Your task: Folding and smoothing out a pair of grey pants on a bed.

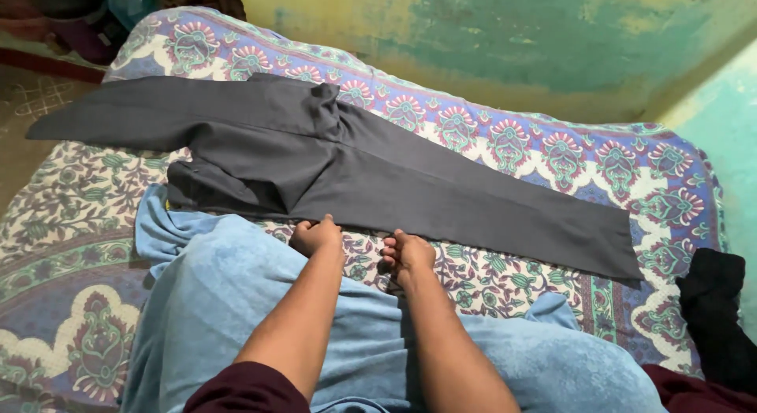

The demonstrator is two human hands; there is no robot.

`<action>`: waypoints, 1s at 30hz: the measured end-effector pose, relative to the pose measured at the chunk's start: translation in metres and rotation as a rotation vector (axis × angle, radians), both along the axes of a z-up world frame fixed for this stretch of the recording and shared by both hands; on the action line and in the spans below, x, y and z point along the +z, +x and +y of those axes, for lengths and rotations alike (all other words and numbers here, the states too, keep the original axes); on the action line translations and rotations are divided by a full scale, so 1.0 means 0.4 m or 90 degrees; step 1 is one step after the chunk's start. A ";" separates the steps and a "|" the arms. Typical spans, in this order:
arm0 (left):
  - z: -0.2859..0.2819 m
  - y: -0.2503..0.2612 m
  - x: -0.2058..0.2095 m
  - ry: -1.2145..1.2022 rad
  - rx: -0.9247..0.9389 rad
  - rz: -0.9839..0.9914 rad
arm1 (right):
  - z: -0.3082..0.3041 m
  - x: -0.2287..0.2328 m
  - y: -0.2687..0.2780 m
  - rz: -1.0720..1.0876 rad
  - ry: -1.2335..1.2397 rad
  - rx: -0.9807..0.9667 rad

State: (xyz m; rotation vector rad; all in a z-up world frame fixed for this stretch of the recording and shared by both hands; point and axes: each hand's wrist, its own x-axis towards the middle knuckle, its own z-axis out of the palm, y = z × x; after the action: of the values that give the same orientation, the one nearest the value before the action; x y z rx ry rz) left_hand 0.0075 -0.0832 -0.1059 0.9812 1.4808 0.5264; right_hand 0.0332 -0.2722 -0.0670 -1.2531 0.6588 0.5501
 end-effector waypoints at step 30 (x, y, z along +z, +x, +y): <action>0.034 -0.061 0.416 0.665 -1.034 0.440 | 0.074 0.304 -0.176 -0.428 -0.672 0.341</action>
State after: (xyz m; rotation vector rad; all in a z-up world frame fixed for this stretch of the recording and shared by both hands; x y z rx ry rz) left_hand -0.0170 -0.0697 0.0606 2.9005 0.3518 -0.3935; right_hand -0.0371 -0.2425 0.0547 -2.4906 -0.0326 0.1337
